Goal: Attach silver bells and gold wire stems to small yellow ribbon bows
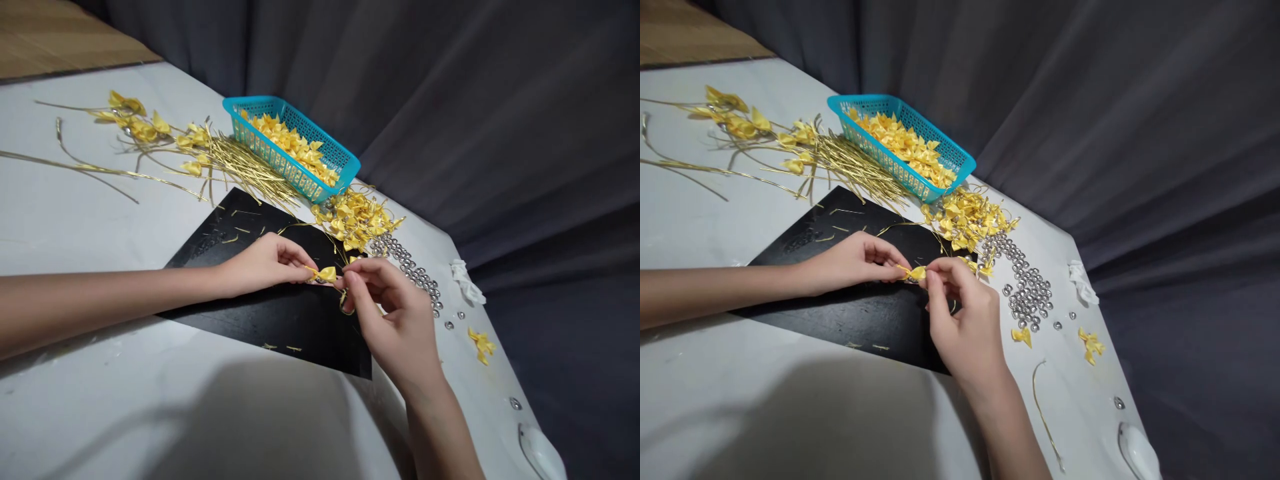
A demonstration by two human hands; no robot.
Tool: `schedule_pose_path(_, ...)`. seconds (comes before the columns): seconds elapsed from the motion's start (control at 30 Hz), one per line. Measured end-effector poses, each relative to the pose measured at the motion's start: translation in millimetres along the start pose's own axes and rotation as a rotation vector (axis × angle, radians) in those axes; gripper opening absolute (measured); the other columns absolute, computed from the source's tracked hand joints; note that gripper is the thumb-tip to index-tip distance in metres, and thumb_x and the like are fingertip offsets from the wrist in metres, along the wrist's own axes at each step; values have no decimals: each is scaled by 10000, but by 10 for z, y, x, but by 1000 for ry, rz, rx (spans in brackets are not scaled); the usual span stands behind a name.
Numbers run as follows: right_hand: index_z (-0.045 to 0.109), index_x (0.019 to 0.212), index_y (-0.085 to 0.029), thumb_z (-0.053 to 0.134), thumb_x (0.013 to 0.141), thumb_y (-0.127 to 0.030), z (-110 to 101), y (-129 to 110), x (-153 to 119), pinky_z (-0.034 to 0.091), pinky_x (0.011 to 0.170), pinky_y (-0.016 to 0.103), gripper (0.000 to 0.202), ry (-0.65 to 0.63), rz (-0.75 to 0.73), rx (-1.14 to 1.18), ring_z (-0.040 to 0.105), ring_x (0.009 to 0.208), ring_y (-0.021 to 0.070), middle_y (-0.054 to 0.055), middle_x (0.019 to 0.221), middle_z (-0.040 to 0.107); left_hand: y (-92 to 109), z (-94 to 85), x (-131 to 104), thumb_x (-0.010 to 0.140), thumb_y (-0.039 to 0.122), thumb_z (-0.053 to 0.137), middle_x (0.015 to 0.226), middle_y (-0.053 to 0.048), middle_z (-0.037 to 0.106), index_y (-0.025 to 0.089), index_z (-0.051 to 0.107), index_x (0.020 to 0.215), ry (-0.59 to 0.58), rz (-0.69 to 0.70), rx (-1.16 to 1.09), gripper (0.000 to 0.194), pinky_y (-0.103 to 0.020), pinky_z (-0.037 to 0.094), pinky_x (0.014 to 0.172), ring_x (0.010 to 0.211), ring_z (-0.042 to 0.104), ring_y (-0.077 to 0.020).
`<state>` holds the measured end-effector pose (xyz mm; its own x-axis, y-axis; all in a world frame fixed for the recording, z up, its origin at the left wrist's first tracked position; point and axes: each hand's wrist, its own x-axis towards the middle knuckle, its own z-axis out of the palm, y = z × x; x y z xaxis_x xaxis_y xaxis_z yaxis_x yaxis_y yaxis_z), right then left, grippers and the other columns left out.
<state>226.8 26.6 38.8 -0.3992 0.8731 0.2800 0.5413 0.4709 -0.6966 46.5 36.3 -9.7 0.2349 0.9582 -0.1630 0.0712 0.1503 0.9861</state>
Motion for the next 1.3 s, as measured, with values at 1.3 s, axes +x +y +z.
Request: schedule_pose_path(1.3,584,776,-114,484,801,-75,138,108,-27,347,460,192,110,-24,-269,-360,427,443,71,9,614,568,-22,6,4,643,61,647,557,3,686,110,616,602,-48,-31,-184,71,-172,498,532,492,622,-78)
